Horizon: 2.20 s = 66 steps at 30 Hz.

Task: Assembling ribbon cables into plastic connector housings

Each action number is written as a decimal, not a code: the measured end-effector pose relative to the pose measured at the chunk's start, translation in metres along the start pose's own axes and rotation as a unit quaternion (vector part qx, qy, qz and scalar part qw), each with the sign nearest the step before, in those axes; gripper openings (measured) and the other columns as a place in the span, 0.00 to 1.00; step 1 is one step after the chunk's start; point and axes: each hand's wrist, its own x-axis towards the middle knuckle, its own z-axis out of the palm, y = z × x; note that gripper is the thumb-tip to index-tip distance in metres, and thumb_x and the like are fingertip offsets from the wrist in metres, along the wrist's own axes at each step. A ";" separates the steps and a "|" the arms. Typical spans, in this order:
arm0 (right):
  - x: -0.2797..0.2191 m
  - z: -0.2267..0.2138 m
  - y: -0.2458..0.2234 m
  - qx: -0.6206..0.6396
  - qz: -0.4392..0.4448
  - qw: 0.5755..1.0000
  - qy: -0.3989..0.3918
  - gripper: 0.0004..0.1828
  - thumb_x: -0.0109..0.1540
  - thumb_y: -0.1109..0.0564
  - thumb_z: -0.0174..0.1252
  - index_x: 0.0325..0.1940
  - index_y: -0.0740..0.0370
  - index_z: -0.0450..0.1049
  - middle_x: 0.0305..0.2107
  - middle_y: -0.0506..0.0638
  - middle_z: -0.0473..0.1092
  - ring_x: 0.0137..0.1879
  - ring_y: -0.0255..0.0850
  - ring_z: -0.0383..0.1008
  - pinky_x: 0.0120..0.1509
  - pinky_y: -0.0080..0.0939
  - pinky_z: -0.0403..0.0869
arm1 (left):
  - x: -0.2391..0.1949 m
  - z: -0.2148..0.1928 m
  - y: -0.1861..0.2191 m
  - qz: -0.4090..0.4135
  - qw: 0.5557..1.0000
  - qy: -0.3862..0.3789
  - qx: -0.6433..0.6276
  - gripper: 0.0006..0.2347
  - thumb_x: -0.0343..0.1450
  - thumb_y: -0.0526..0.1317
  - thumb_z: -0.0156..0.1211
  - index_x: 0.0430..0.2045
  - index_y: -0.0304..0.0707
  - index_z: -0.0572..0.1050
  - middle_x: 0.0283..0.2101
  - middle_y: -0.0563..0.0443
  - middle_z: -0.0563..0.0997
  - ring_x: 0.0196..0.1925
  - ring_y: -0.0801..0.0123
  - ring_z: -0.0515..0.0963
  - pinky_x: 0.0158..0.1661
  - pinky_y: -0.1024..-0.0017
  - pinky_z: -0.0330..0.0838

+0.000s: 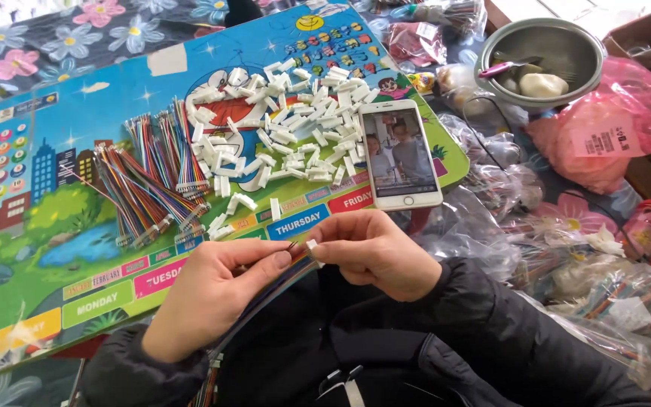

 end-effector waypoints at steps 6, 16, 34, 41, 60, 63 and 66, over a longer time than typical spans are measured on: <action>0.000 -0.004 -0.004 0.013 -0.005 1.000 0.000 0.06 0.57 0.67 0.55 0.37 0.71 0.72 0.14 0.44 0.60 0.14 0.26 0.46 0.15 0.26 0.44 | 0.009 0.000 0.006 0.028 0.997 -0.030 0.059 0.09 0.62 0.35 0.60 0.29 0.29 0.84 0.24 0.51 0.83 0.21 0.76 0.71 0.22 0.80 0.63; -0.006 -0.006 -0.005 0.009 -0.004 1.000 0.015 0.07 0.56 0.68 0.54 0.38 0.73 0.73 0.16 0.45 0.62 0.16 0.26 0.48 0.16 0.24 0.46 | 0.011 0.004 0.002 0.019 0.999 -0.040 -0.004 0.08 0.62 0.33 0.59 0.26 0.26 0.82 0.19 0.53 0.78 0.19 0.79 0.68 0.21 0.82 0.62; -0.009 -0.005 -0.004 -0.043 -0.028 0.999 0.014 0.04 0.56 0.69 0.56 0.35 0.71 0.74 0.21 0.49 0.68 0.16 0.27 0.51 0.15 0.24 0.48 | 0.009 0.002 0.001 0.041 0.996 -0.073 0.022 0.06 0.61 0.33 0.60 0.25 0.29 0.82 0.19 0.54 0.78 0.19 0.79 0.68 0.22 0.82 0.64; -0.010 -0.005 -0.004 -0.058 -0.023 0.998 0.021 0.04 0.56 0.68 0.56 0.34 0.71 0.73 0.21 0.48 0.68 0.16 0.26 0.51 0.15 0.24 0.46 | 0.007 0.004 -0.003 0.087 0.994 -0.068 0.014 0.06 0.61 0.32 0.58 0.25 0.30 0.81 0.20 0.56 0.77 0.19 0.80 0.67 0.21 0.83 0.62; -0.011 -0.003 -0.001 -0.079 -0.002 0.996 0.031 0.06 0.55 0.69 0.56 0.35 0.74 0.75 0.18 0.48 0.67 0.15 0.27 0.51 0.15 0.26 0.46 | 0.001 0.007 -0.006 0.161 0.982 -0.040 0.089 0.05 0.59 0.33 0.60 0.23 0.34 0.81 0.22 0.55 0.75 0.20 0.77 0.68 0.21 0.81 0.63; -0.010 -0.002 0.001 -0.069 -0.003 0.996 0.054 0.08 0.55 0.69 0.57 0.37 0.75 0.76 0.16 0.48 0.67 0.15 0.27 0.50 0.15 0.26 0.46 | 0.001 0.007 -0.006 0.158 0.983 -0.038 0.082 0.05 0.60 0.33 0.58 0.22 0.31 0.80 0.22 0.55 0.75 0.20 0.77 0.68 0.21 0.80 0.63; -0.011 -0.002 0.001 -0.083 0.001 0.994 0.069 0.07 0.56 0.67 0.56 0.36 0.73 0.76 0.12 0.44 0.61 0.15 0.27 0.48 0.15 0.27 0.44 | 0.000 0.009 -0.006 0.184 0.975 -0.048 0.118 0.06 0.61 0.35 0.56 0.25 0.34 0.80 0.23 0.55 0.76 0.20 0.75 0.69 0.23 0.79 0.65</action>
